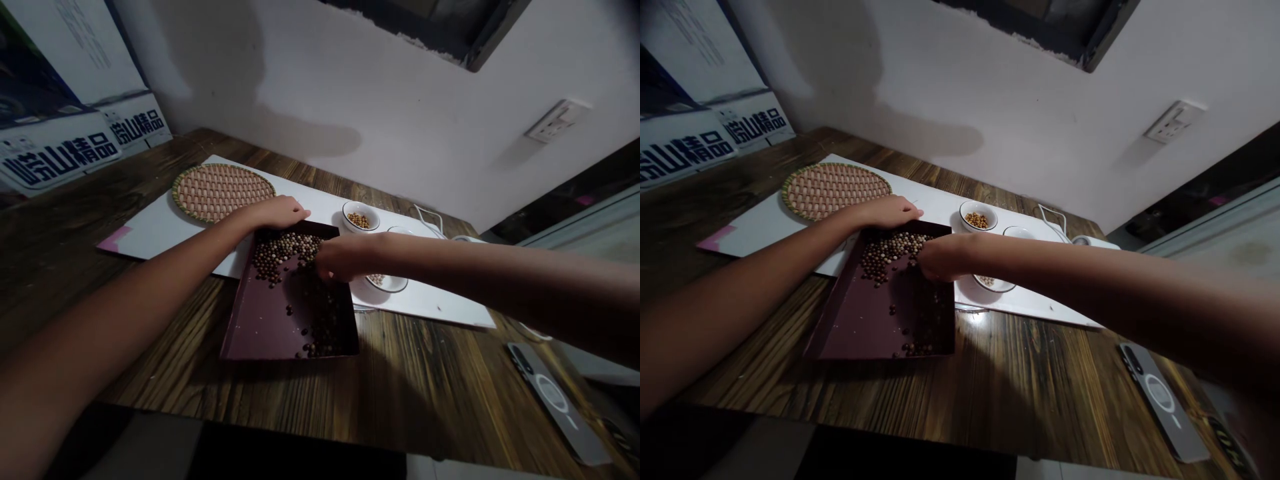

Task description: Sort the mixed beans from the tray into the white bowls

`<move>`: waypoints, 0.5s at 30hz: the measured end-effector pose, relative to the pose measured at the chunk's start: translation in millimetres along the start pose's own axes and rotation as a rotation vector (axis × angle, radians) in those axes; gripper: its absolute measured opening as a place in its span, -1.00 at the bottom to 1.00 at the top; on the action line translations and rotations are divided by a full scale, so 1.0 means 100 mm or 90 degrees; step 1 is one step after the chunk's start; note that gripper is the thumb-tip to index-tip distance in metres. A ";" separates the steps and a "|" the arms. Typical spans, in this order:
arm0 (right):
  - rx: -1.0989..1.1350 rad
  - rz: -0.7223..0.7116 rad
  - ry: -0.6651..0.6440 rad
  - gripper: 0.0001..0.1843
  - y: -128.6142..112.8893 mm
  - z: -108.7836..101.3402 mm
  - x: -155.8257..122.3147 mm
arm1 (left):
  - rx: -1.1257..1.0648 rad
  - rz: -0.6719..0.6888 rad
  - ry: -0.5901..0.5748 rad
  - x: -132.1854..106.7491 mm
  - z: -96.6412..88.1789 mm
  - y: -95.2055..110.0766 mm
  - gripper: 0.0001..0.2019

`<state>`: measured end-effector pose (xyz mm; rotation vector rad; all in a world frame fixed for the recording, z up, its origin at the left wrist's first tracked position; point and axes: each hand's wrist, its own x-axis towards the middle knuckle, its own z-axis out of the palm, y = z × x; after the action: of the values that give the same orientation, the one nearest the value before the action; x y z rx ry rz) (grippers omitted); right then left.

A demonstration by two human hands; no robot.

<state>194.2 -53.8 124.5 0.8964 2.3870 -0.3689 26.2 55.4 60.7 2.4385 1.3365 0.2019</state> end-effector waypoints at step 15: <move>-0.079 0.037 -0.131 -0.74 -0.06 -0.06 0.15 | 0.013 -0.002 -0.008 0.01 0.01 0.00 -0.51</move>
<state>178.1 -48.1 121.3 0.8272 2.1660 -0.2727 26.6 56.3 59.9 2.4495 1.3435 0.1732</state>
